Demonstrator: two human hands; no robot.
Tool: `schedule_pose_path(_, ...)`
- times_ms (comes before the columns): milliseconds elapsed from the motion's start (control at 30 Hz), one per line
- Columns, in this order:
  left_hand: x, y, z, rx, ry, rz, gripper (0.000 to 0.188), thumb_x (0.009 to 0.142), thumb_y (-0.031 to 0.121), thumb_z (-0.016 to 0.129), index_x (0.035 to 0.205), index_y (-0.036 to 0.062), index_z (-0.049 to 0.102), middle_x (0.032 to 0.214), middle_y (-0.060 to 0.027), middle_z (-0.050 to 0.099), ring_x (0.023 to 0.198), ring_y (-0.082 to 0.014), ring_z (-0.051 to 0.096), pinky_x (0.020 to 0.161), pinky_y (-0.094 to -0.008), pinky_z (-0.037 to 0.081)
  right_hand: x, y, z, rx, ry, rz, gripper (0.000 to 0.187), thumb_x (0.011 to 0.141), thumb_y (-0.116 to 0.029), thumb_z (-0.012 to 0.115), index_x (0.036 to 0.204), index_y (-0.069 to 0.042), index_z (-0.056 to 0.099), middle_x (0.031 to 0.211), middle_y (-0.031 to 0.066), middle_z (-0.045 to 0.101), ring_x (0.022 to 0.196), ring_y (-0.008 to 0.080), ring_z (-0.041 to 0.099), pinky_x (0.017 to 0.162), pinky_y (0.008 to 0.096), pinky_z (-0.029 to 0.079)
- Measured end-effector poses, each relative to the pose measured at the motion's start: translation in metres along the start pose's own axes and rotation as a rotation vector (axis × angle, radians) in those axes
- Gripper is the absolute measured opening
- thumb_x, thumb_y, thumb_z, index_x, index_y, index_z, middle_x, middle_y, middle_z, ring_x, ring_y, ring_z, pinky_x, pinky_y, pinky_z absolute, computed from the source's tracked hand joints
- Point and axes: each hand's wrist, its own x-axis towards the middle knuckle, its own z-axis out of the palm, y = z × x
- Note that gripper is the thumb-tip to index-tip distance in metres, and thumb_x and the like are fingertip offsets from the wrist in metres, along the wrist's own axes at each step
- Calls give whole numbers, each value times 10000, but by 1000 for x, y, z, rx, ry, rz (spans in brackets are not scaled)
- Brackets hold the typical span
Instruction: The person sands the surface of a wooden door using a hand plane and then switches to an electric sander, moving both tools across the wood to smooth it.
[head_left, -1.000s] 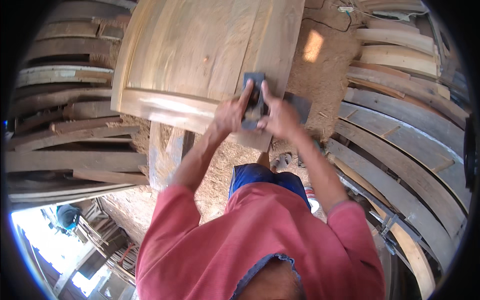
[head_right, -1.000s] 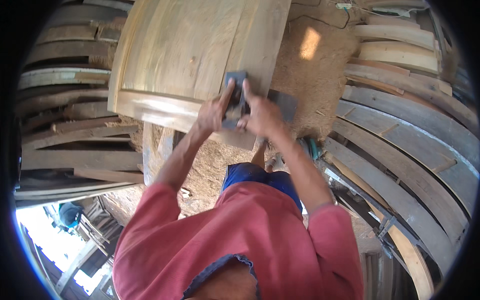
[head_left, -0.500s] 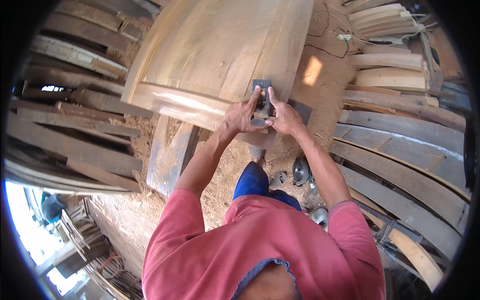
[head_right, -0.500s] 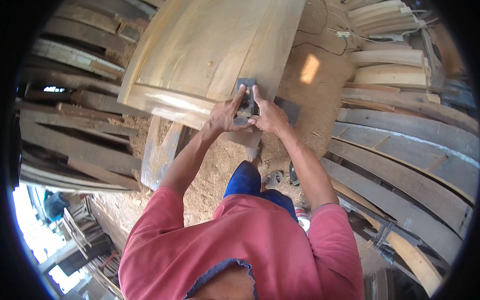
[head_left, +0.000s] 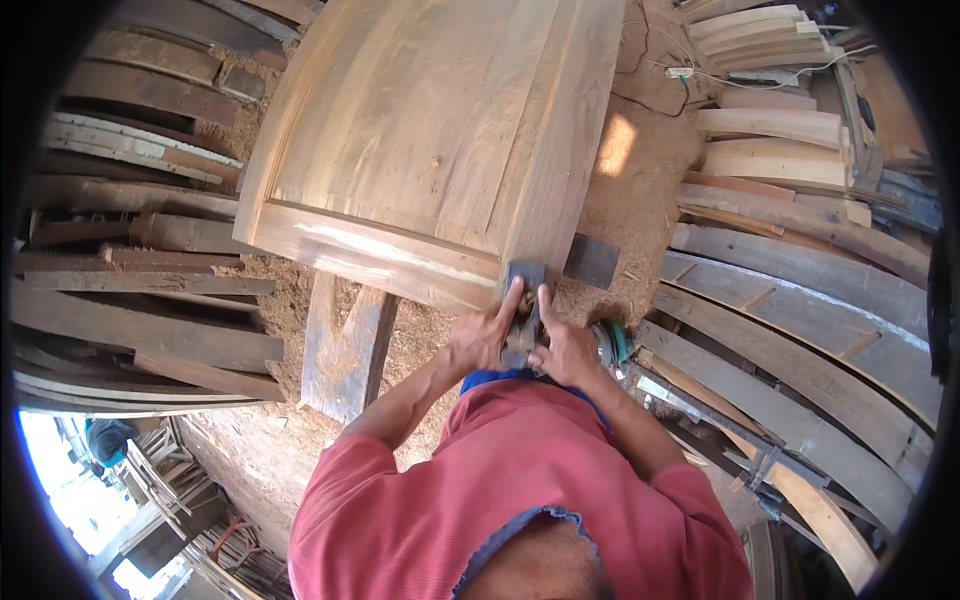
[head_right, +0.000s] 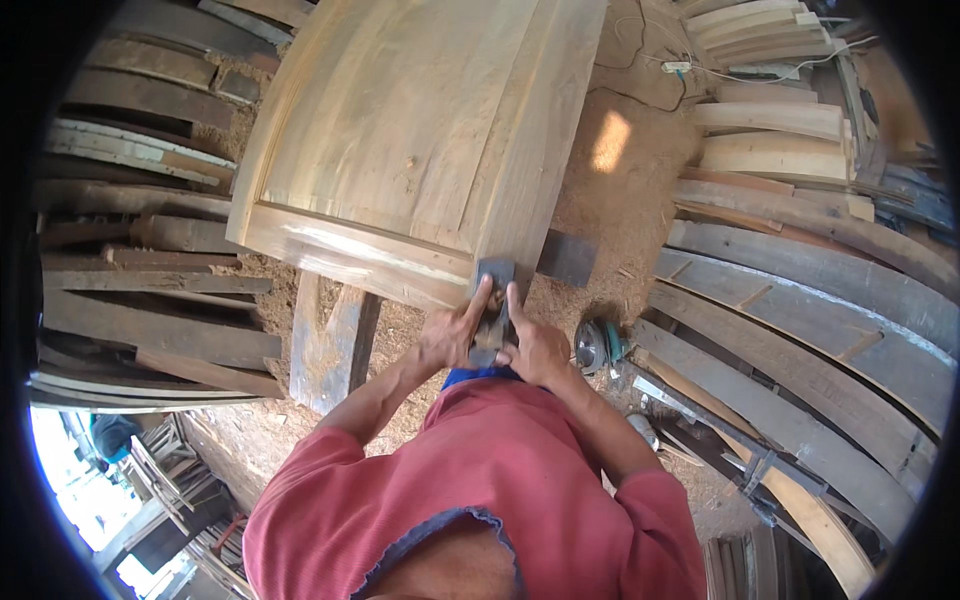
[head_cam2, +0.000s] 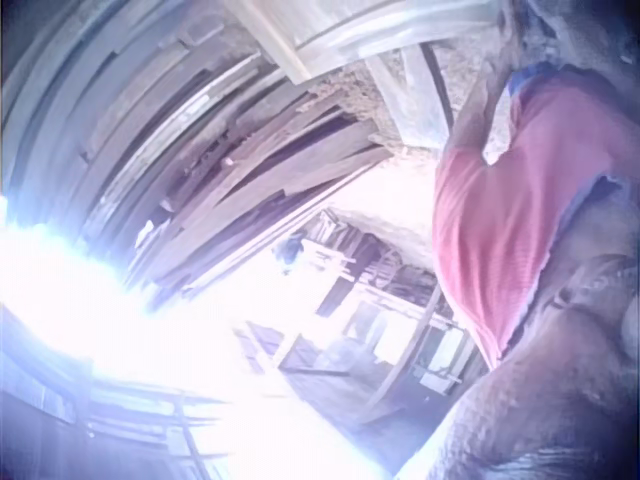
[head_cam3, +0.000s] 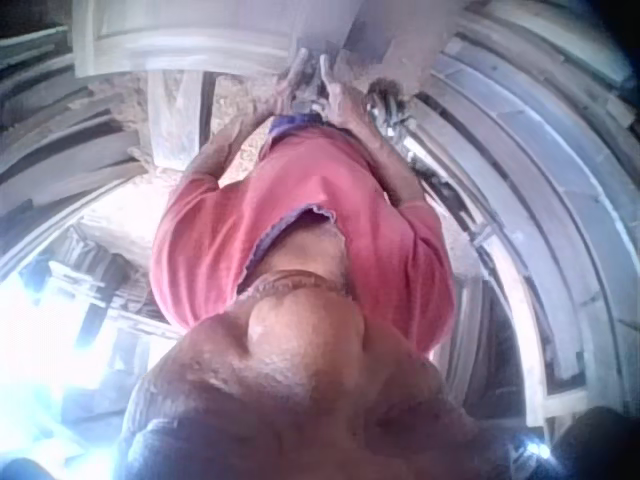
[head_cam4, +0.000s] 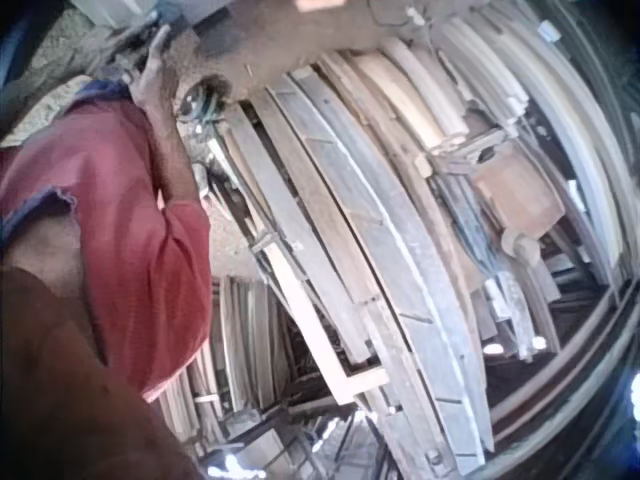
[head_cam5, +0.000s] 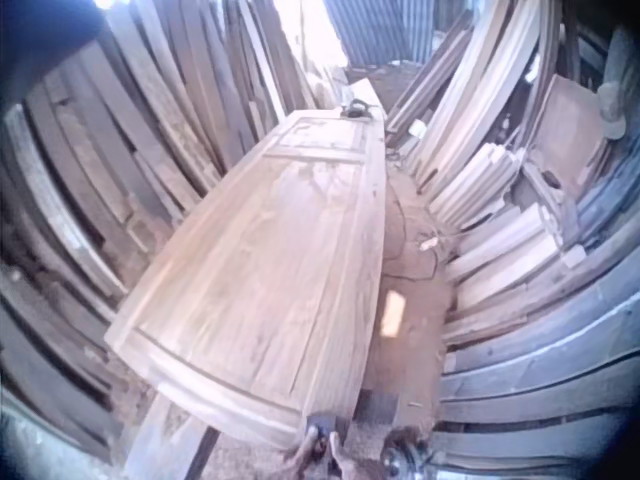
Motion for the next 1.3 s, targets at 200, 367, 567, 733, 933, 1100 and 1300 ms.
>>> schedule_pose_path(200, 167, -55, -63, 10, 60, 156, 1373, 674, 715, 817, 1650, 25, 140, 1178, -253, 723, 947, -416, 742, 795, -481, 596, 124, 23, -83, 177, 262, -43, 1034, 817, -216, 805, 1655, -92, 210, 1109, 301, 715, 1033, 452, 705, 884, 481, 556)
schedule_pose_path(367, 255, 2, -131, 147, 678, 291, 970, 887, 575, 692, 1568, -25, 349, 1231, -299, 617, 1157, -478, 589, 1045, -525, 466, 157, 50, -160, -60, 579, 94, 681, 972, -319, 705, 1550, -57, 459, 1038, 169, 753, 899, 294, 735, 770, 349, 569)
schedule_pose_path(567, 176, 18, -27, 253, 486, -65, 851, 952, 485, 613, 1546, -69, 356, 1554, -362, 364, 1482, -513, 311, 1241, -585, 218, 79, 129, -144, 1101, 698, 363, 447, 1028, -580, 574, 997, -139, 642, 649, -54, 497, 479, 66, 424, 403, 230, 339)
schedule_pose_path(733, 163, 61, 31, 196, 331, -227, 964, 897, 507, 656, 1584, -69, 301, 1665, -314, 235, 1577, -473, 144, 1285, -566, 89, 29, 227, -108, 1214, 491, 784, 454, 1022, -612, 564, 922, -170, 559, 606, -46, 489, 419, 85, 392, 379, 243, 331)
schedule_pose_path(933, 282, 61, 16, 222, 558, -381, 974, 872, 482, 669, 1574, -82, 296, 1658, -296, 261, 1575, -455, 167, 1291, -550, 89, 78, 281, -187, 1024, 363, 825, 388, 1075, -521, 518, 928, -162, 515, 647, -23, 509, 420, 68, 409, 345, 239, 324)
schedule_pose_path(1100, 321, 78, 17, 207, 642, -613, 942, 871, 431, 677, 1576, -67, 301, 1657, -276, 280, 1576, -426, 191, 1293, -533, 115, 172, 275, -330, 859, 306, 375, 350, 1054, -492, 591, 1047, -142, 591, 697, -24, 541, 475, 51, 457, 388, 212, 376)
schedule_pose_path(1300, 273, 129, 56, 78, 741, -789, 915, 870, 366, 690, 1595, -30, 295, 1671, -256, 269, 1585, -401, 187, 1296, -513, 130, 268, 142, -430, 849, 148, -113, 412, 1055, -514, 572, 994, -109, 620, 740, -20, 543, 588, 89, 462, 529, 258, 359)
